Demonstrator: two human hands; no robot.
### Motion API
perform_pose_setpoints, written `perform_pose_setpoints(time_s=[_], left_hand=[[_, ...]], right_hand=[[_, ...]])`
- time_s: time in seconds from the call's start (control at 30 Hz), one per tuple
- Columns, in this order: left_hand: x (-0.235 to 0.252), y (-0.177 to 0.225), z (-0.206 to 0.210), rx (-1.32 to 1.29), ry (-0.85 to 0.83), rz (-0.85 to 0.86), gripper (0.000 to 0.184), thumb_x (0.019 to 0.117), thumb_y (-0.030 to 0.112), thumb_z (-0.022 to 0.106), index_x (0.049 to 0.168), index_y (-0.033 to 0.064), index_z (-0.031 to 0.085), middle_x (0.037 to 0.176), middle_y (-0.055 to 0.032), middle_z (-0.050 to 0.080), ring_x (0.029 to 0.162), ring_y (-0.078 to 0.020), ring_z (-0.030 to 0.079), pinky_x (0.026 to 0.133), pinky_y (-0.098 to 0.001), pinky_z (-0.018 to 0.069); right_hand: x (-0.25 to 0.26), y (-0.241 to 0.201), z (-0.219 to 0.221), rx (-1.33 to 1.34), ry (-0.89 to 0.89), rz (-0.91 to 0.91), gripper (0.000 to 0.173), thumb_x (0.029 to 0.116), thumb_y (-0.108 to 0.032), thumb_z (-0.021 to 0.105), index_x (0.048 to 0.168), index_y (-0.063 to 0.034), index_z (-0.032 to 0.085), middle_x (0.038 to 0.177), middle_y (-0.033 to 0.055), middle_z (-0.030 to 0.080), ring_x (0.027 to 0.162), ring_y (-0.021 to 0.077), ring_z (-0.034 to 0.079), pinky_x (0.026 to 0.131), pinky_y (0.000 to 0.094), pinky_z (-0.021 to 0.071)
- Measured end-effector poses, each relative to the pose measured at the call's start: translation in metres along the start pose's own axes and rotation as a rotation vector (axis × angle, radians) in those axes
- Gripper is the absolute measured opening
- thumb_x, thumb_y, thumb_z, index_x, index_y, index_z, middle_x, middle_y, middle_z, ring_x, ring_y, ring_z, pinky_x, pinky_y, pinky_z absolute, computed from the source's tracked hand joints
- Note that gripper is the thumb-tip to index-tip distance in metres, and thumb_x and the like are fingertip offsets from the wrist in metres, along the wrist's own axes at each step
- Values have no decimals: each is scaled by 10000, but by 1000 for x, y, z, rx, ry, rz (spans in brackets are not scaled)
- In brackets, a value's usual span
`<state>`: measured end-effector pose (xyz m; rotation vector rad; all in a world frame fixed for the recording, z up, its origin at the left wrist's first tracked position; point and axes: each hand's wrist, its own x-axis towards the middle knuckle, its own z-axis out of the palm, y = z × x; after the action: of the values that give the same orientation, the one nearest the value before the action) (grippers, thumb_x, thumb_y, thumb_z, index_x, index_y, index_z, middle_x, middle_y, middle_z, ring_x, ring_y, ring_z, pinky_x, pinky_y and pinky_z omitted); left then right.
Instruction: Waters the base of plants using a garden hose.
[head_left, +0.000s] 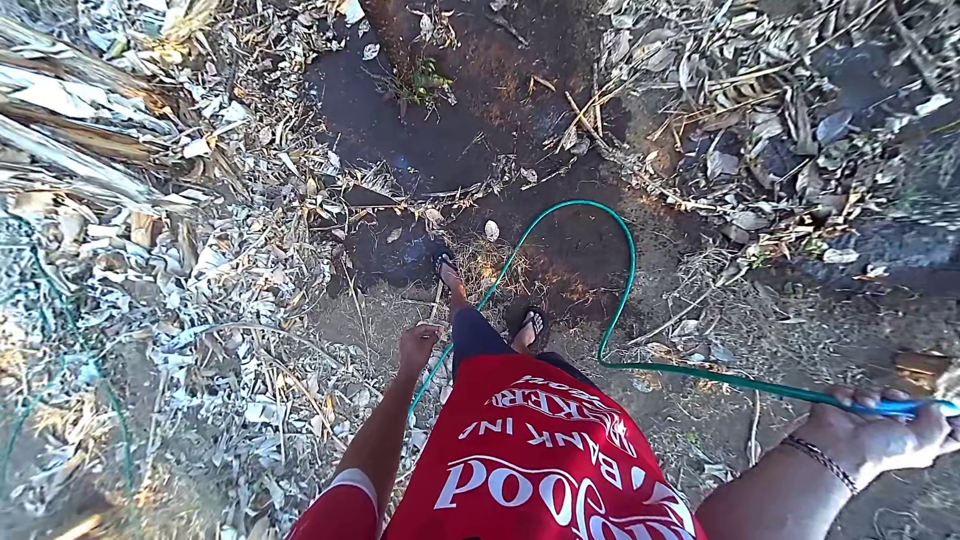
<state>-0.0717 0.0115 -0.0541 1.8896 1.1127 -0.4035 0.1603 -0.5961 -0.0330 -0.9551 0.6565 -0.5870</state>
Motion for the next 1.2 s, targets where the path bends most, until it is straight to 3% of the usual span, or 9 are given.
perform_pose_setpoints(time_s=[0.27, 0.63, 0.93, 1.2], left_hand=[[1, 0, 1, -2, 6, -4, 209, 949, 99, 684, 1138, 27, 737, 1034, -119, 759, 913, -175, 729, 885, -374, 575], [7, 1, -2, 7, 10, -12, 223, 945, 128, 699, 1142, 35, 741, 1047, -115, 760, 928, -188, 733, 896, -401, 577], [6, -4, 4, 28, -1, -16, 234, 942, 110, 690, 1162, 46, 738, 1080, -103, 761, 977, -189, 734, 929, -402, 574], [7, -5, 5, 11, 12, 7, 209, 943, 104, 686, 1135, 46, 745, 1061, -111, 760, 946, -184, 734, 902, -390, 581]], right_hand=[[2, -3, 3, 46, -27, 28, 257, 1133, -281, 260, 1101, -134, 469, 691, -14, 546, 476, 73, 498, 456, 220, 470], [8, -5, 6, 57, -28, -17, 275, 1138, -310, 264, 1115, -135, 475, 655, -2, 514, 471, 84, 496, 465, 232, 479], [1, -14, 17, 22, -68, -68, 257, 1139, -284, 242, 1219, -156, 450, 710, 4, 541, 487, 88, 506, 462, 233, 474], [5, -16, 19, 14, -116, -80, 233, 1138, -251, 262, 1202, -149, 462, 697, 1, 541, 480, 81, 501, 446, 218, 457]])
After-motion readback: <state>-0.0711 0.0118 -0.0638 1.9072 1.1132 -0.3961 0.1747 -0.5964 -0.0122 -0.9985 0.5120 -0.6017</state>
